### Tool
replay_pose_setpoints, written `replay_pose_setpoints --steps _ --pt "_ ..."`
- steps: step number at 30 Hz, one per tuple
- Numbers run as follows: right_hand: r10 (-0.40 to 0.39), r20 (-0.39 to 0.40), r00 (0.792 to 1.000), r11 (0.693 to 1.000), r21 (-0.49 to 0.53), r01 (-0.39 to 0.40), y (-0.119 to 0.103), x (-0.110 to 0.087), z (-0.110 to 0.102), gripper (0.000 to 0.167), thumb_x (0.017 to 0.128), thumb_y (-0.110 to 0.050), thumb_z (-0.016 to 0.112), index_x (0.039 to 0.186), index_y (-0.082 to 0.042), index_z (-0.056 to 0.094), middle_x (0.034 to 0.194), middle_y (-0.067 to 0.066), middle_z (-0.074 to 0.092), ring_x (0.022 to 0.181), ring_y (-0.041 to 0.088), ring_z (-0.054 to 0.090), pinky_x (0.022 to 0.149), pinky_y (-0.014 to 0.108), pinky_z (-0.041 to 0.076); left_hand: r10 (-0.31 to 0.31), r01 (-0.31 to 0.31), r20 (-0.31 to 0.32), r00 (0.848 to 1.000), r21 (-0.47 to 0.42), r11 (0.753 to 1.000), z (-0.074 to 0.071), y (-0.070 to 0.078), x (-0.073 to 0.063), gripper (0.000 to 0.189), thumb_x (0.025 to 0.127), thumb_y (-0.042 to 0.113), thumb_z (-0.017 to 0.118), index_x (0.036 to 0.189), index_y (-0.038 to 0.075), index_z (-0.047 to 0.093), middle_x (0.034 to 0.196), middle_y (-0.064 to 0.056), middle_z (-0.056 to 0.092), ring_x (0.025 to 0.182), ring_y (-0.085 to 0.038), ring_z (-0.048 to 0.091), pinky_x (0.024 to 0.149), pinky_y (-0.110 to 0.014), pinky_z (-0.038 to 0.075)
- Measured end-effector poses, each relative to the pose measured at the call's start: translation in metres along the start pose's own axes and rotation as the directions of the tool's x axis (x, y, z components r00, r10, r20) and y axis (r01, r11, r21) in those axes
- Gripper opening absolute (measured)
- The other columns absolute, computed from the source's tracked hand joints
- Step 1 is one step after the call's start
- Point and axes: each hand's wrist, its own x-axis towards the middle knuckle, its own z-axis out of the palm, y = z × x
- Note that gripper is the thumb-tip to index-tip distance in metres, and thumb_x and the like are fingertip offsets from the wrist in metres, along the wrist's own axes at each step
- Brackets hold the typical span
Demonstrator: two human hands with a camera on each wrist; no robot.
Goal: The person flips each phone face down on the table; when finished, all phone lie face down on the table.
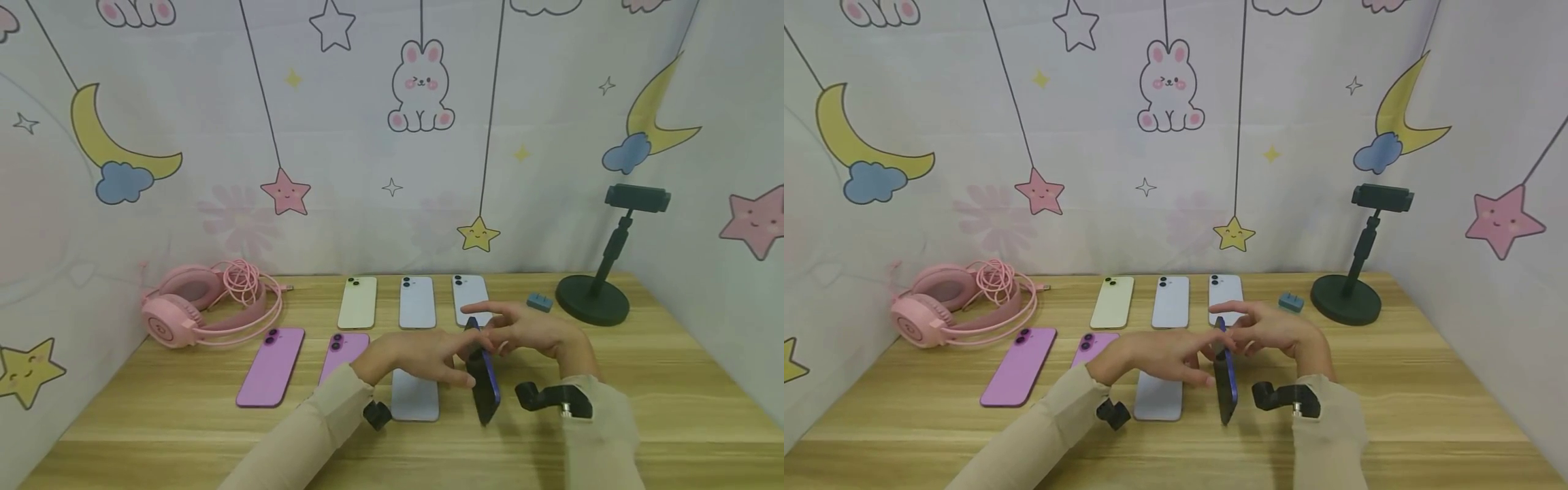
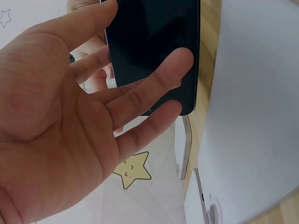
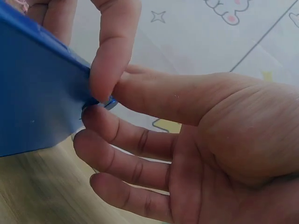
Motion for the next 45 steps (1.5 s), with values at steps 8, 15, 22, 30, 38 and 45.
replay_pose_setpoints --steps 8,15,22,30,38,45 --pt "0.095 0.003 0.995 0.995 0.023 -0.095 0.000 0.002 0.003 0.074 0.094 -0.029 0.072 0.156 -0.011 0.035 0.129 0.020 0.061 0.105 0.031 0.065 0.089 0.049 0.052 0.006 -0.006 -0.050 0.999 0.013 1.000 0.000 -0.002 0.000 0.044 0.101 0.031 0.062 0.135 0.015 0.041 0.134 -0.010 0.059 0.110 -0.016 0.064 0.085 -0.021 0.049" --pt "0.153 0.020 0.988 0.986 0.062 -0.154 0.004 0.003 0.007 0.076 0.094 -0.030 0.072 0.156 -0.011 0.033 0.127 0.019 0.063 0.108 0.033 0.066 0.092 0.052 0.051 0.019 -0.019 -0.062 0.998 0.008 1.000 -0.001 -0.003 0.001 0.041 0.101 0.031 0.062 0.133 0.011 0.044 0.126 -0.004 0.062 0.110 -0.010 0.063 0.085 -0.019 0.049" --pt "0.160 0.050 0.986 0.983 0.084 -0.164 0.008 0.003 0.009 0.073 0.096 -0.028 0.069 0.157 -0.012 0.031 0.129 0.017 0.062 0.110 0.034 0.066 0.089 0.049 0.053 -0.005 0.008 -0.071 0.997 0.032 0.999 -0.003 -0.004 -0.001 0.039 0.100 0.035 0.063 0.129 0.015 0.047 0.121 -0.003 0.065 0.104 -0.005 0.063 0.085 -0.018 0.048" --pt "0.185 0.074 0.980 0.978 0.083 -0.191 0.009 0.004 0.010 0.078 0.093 -0.026 0.073 0.157 -0.013 0.030 0.121 0.017 0.065 0.105 0.030 0.066 0.087 0.047 0.054 -0.011 0.012 -0.055 0.998 0.026 1.000 -0.008 -0.007 -0.004 0.040 0.096 0.029 0.070 0.127 0.015 0.050 0.118 0.001 0.065 0.102 -0.004 0.062 0.087 -0.018 0.048" --pt "0.187 0.051 0.981 0.980 0.059 -0.190 0.009 0.003 0.008 0.072 0.095 -0.025 0.070 0.156 -0.017 0.033 0.122 0.016 0.065 0.107 0.031 0.066 0.086 0.047 0.055 -0.013 0.014 -0.047 0.999 0.027 1.000 -0.010 -0.009 -0.004 0.042 0.094 0.029 0.072 0.127 0.010 0.053 0.109 0.003 0.066 0.094 -0.002 0.062 0.082 -0.019 0.049" --pt "0.219 0.033 0.975 0.973 0.071 -0.221 0.007 0.000 0.007 0.070 0.095 -0.024 0.070 0.156 -0.017 0.035 0.125 0.017 0.062 0.107 0.031 0.066 0.088 0.048 0.054 -0.012 0.012 -0.031 0.999 0.023 1.000 -0.008 -0.009 -0.004 0.042 0.094 0.028 0.072 0.128 0.011 0.053 0.111 -0.001 0.067 0.096 -0.004 0.062 0.084 -0.020 0.049"
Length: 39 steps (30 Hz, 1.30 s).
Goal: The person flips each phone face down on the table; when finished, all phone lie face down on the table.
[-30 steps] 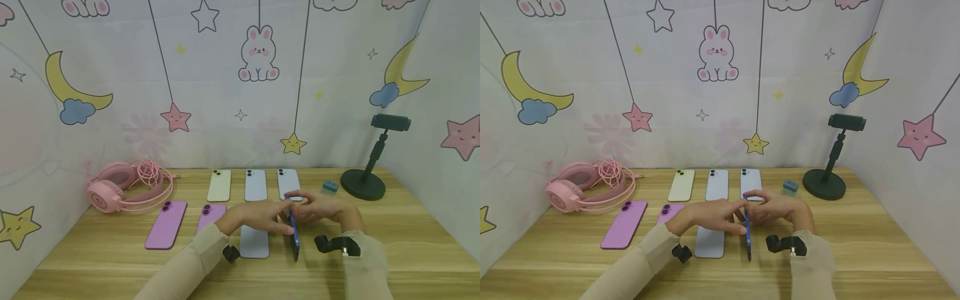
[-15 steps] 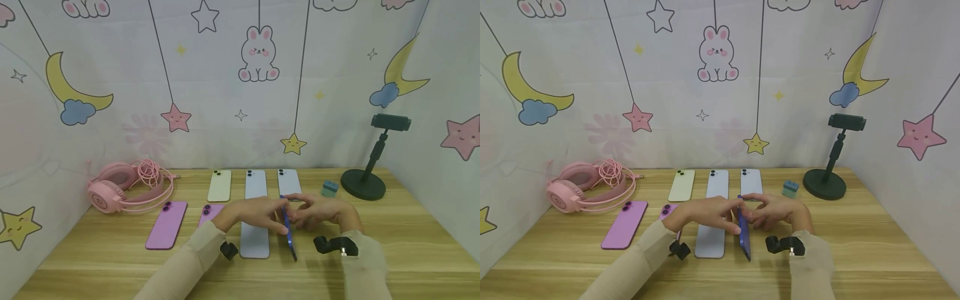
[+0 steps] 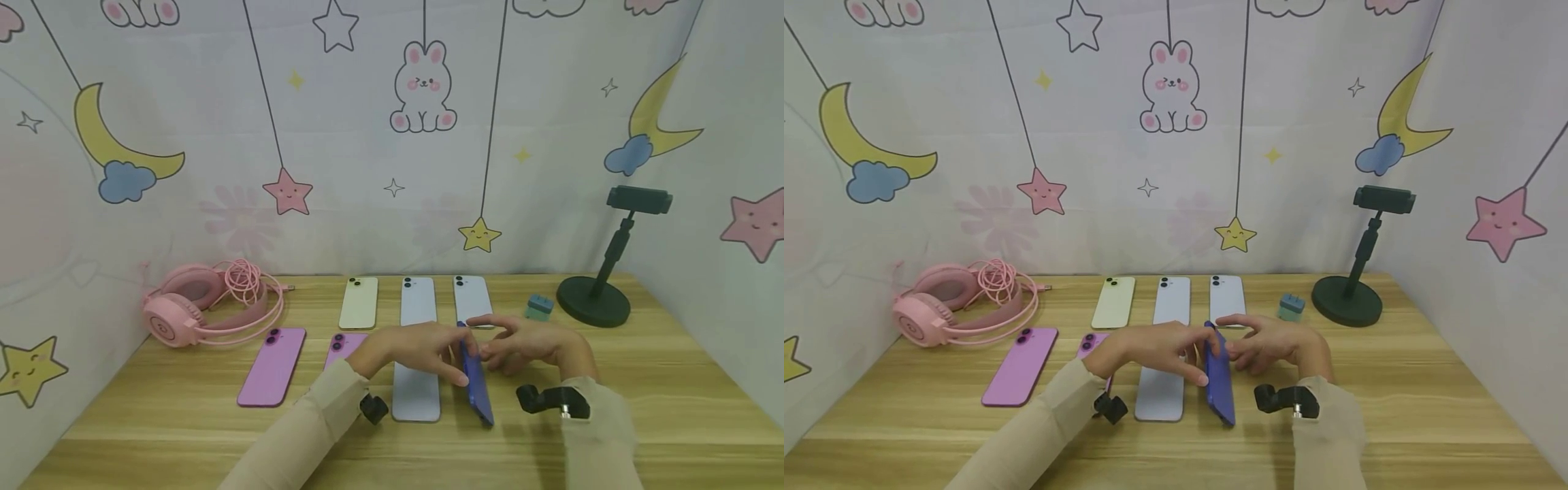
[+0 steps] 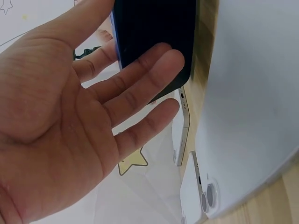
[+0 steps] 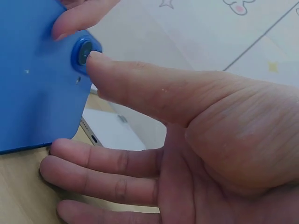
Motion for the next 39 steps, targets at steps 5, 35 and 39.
replay_pose_setpoints --steps 5,35,39 --pt "0.019 -0.023 1.000 1.000 0.007 -0.019 0.000 -0.006 -0.002 0.071 0.095 -0.024 0.070 0.156 -0.015 0.034 0.127 0.018 0.062 0.106 0.032 0.066 0.089 0.049 0.053 -0.015 0.015 0.026 1.000 0.000 1.000 0.004 -0.003 0.002 0.044 0.094 0.027 0.072 0.130 0.012 0.051 0.116 0.001 0.065 0.099 -0.005 0.062 0.087 -0.020 0.049" --pt "0.123 -0.069 0.990 0.992 0.029 -0.121 0.000 -0.021 -0.007 0.062 0.098 -0.015 0.064 0.154 -0.014 0.037 0.110 0.018 0.064 0.092 0.028 0.067 0.084 0.043 0.055 -0.092 0.085 0.065 0.994 0.108 0.990 0.022 -0.004 0.014 0.046 0.096 0.032 0.069 0.136 0.015 0.050 0.096 0.008 0.062 0.087 -0.001 0.059 0.079 -0.018 0.046" --pt "0.138 -0.084 0.987 0.990 0.019 -0.137 0.001 -0.022 -0.007 0.061 0.098 -0.014 0.063 0.154 -0.015 0.038 0.111 0.018 0.066 0.092 0.028 0.067 0.083 0.044 0.055 -0.120 0.113 0.055 0.991 0.119 0.986 0.024 -0.004 0.014 0.044 0.097 0.027 0.069 0.136 0.015 0.051 0.092 0.008 0.061 0.083 -0.003 0.057 0.076 -0.019 0.046"
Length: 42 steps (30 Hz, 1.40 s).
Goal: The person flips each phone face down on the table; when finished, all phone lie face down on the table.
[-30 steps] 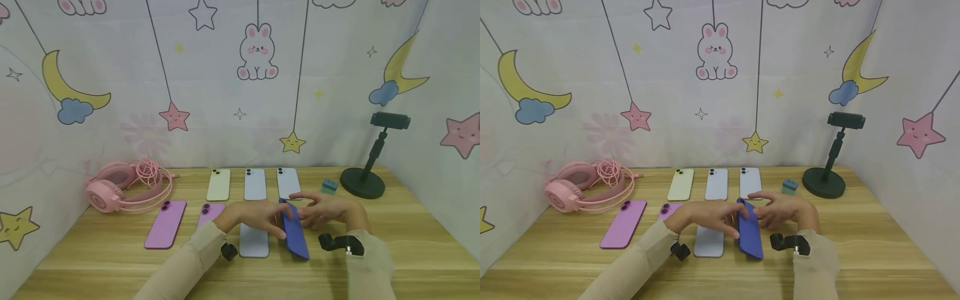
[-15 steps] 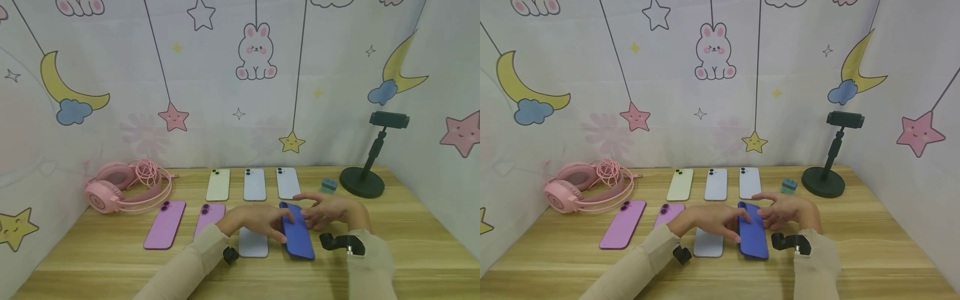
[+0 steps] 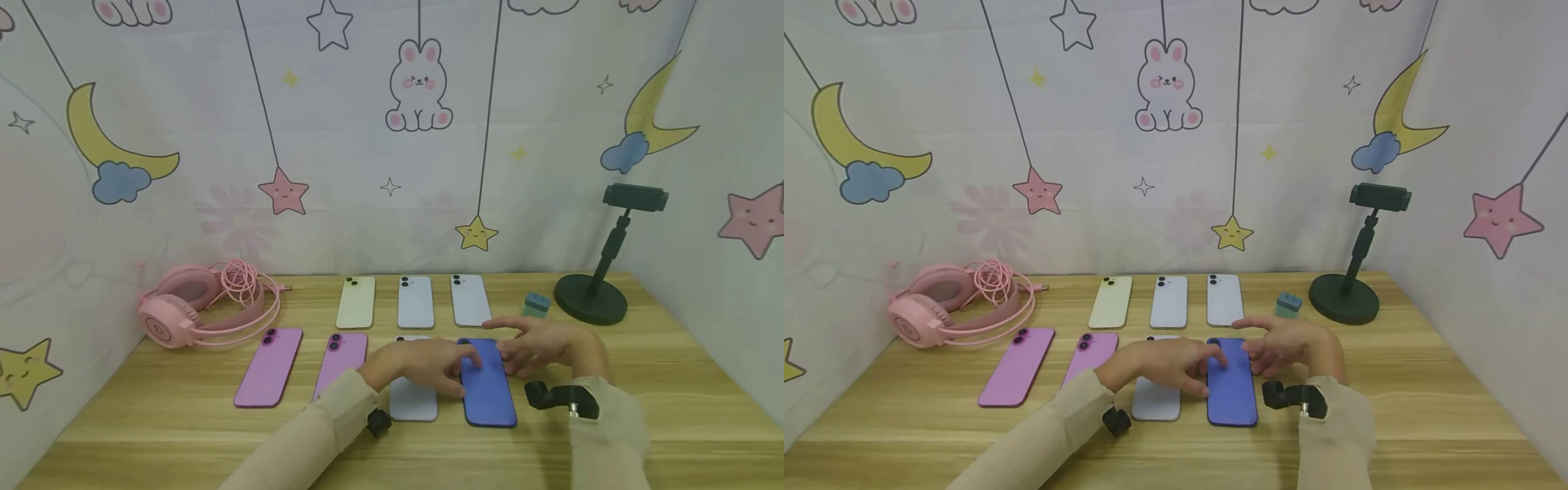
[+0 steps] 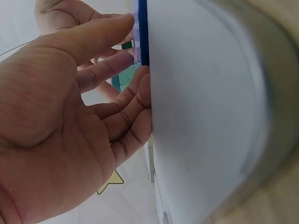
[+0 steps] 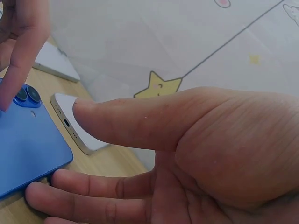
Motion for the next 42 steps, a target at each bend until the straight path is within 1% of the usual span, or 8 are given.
replay_pose_setpoints --steps 6,9,15,18,26,31,37,42 --pt "-0.003 -0.004 1.000 1.000 -0.019 0.003 -0.001 0.002 0.000 0.059 0.099 -0.013 0.061 0.153 -0.014 0.039 0.112 0.017 0.066 0.092 0.028 0.067 0.083 0.043 0.056 -0.007 0.007 -0.002 1.000 0.009 1.000 0.000 -0.001 0.000 0.044 0.097 0.025 0.068 0.137 0.015 0.051 0.092 0.008 0.060 0.083 -0.004 0.057 0.076 -0.019 0.045" --pt "-0.011 0.001 1.000 0.999 -0.037 0.011 -0.001 0.003 0.000 0.057 0.100 -0.013 0.059 0.153 -0.013 0.038 0.115 0.017 0.065 0.093 0.029 0.067 0.083 0.044 0.055 0.002 -0.002 0.002 1.000 0.001 1.000 0.000 0.000 0.000 0.043 0.098 0.025 0.067 0.137 0.014 0.051 0.093 0.008 0.061 0.084 -0.004 0.058 0.077 -0.019 0.046" --pt "-0.027 -0.002 1.000 0.996 -0.087 0.027 0.000 0.003 -0.001 0.055 0.102 -0.020 0.058 0.153 -0.012 0.039 0.116 0.017 0.064 0.096 0.028 0.066 0.085 0.045 0.054 0.017 -0.017 0.016 1.000 -0.028 0.999 -0.002 0.001 0.000 0.041 0.100 0.023 0.064 0.137 0.013 0.051 0.092 0.008 0.062 0.082 -0.003 0.059 0.075 -0.019 0.047" --pt "-0.037 -0.012 0.999 0.994 -0.108 0.035 0.000 0.004 -0.001 0.055 0.102 -0.021 0.058 0.152 -0.011 0.039 0.113 0.017 0.065 0.095 0.028 0.065 0.083 0.044 0.054 0.026 -0.025 0.021 0.999 -0.021 0.999 -0.003 0.001 0.000 0.040 0.100 0.024 0.063 0.137 0.013 0.051 0.092 0.009 0.063 0.083 -0.003 0.059 0.076 -0.019 0.047" --pt "-0.052 -0.026 0.998 0.987 -0.155 0.047 -0.002 0.005 -0.003 0.054 0.103 -0.023 0.056 0.152 -0.009 0.039 0.113 0.015 0.064 0.093 0.027 0.065 0.082 0.044 0.054 0.056 -0.056 0.025 0.998 0.011 0.998 -0.005 -0.001 0.002 0.038 0.099 0.025 0.065 0.134 0.013 0.054 0.093 0.010 0.063 0.084 -0.001 0.059 0.077 -0.017 0.046" --pt "-0.050 -0.039 0.998 0.983 -0.178 0.042 -0.002 0.004 -0.003 0.053 0.103 -0.024 0.056 0.151 -0.009 0.040 0.113 0.014 0.066 0.093 0.026 0.066 0.082 0.045 0.055 0.073 -0.073 0.029 0.997 -0.001 0.997 -0.006 0.000 0.002 0.037 0.100 0.026 0.064 0.133 0.012 0.054 0.098 0.008 0.065 0.090 0.000 0.060 0.082 -0.017 0.046" --pt "-0.057 -0.047 0.997 0.979 -0.198 0.047 -0.002 0.006 -0.001 0.053 0.103 -0.024 0.057 0.151 -0.010 0.041 0.113 0.014 0.066 0.092 0.026 0.065 0.083 0.044 0.054 0.073 -0.073 0.007 0.997 -0.031 0.997 -0.012 -0.001 -0.007 0.039 0.100 0.026 0.063 0.135 0.012 0.055 0.105 0.005 0.067 0.097 -0.002 0.062 0.085 -0.018 0.047" --pt "-0.107 -0.083 0.991 0.959 -0.273 0.081 -0.003 0.009 -0.002 0.053 0.102 -0.025 0.057 0.150 -0.010 0.042 0.119 0.016 0.062 0.097 0.027 0.062 0.082 0.046 0.053 0.033 -0.035 -0.061 0.998 -0.037 0.999 -0.027 0.000 -0.020 0.040 0.101 0.025 0.061 0.138 0.012 0.053 0.114 -0.002 0.067 0.099 -0.008 0.063 0.083 -0.021 0.048"
